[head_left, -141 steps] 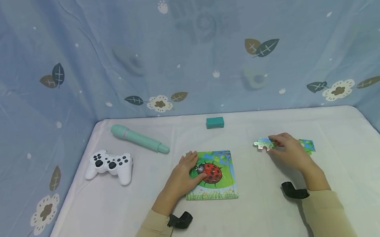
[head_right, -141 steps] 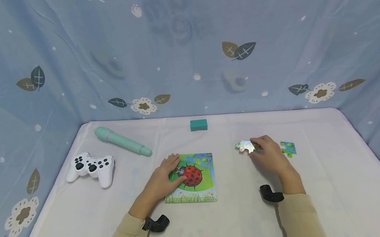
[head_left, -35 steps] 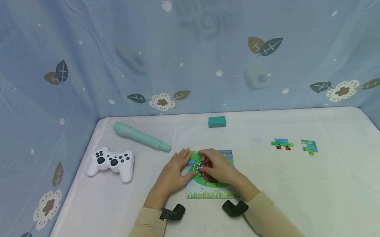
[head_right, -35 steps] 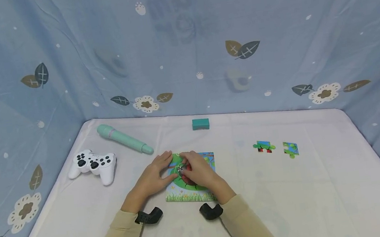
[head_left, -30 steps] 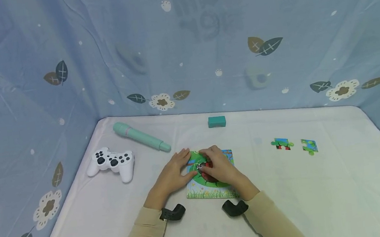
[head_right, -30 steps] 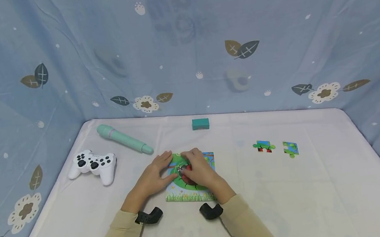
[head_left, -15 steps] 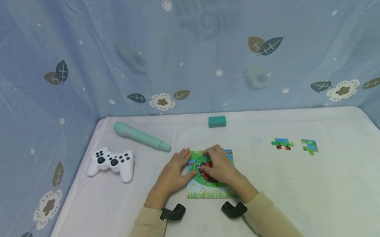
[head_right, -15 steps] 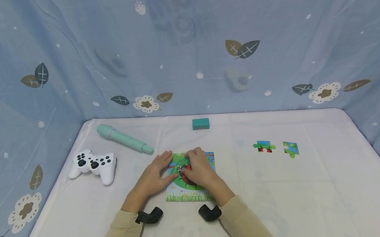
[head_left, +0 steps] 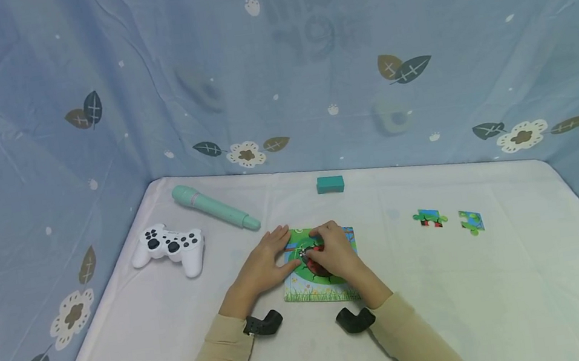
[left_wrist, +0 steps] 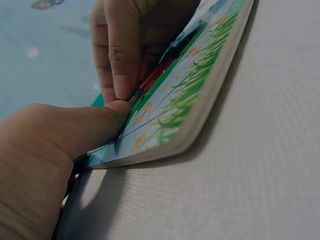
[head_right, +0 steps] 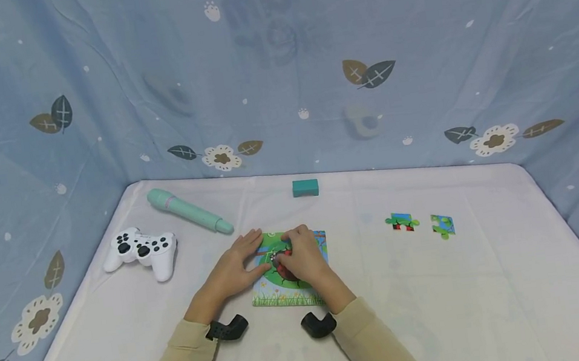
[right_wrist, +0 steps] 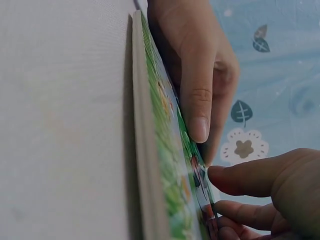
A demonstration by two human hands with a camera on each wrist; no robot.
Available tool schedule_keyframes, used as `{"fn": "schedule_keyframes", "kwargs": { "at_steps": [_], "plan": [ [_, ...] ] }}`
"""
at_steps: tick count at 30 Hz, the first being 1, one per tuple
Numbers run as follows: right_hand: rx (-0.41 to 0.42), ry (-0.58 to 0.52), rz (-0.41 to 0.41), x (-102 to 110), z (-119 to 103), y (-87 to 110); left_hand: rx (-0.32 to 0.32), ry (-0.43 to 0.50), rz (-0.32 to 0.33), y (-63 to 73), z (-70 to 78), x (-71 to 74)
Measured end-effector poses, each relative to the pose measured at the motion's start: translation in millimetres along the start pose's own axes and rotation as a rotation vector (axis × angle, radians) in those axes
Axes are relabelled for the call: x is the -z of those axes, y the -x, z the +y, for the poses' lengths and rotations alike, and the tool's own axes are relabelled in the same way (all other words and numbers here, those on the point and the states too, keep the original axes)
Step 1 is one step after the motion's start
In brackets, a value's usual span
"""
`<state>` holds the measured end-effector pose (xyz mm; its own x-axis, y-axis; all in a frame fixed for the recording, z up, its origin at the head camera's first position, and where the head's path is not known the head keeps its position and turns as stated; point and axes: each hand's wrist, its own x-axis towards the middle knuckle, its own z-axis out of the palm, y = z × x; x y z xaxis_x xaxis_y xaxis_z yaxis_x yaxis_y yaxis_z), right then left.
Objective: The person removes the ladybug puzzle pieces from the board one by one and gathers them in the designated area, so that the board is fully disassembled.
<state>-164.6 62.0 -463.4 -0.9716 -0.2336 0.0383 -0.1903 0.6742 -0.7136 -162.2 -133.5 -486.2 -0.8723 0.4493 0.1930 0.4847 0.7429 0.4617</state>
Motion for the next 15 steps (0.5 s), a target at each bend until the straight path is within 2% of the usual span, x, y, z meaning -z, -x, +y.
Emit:
{"fn": "schedule_keyframes", "kwargs": {
  "at_steps": [6, 15],
  "plan": [
    [-0.032, -0.029, -0.008, 1.4, -2.3, 0.4, 0.016, 0.013, -0.015, -0.2, 1.3, 1.8],
    [-0.028, -0.056, -0.003, 3.4, -3.9, 2.1, 0.026, 0.020, -0.023, -0.9, 1.9, 2.2]
  ]
}}
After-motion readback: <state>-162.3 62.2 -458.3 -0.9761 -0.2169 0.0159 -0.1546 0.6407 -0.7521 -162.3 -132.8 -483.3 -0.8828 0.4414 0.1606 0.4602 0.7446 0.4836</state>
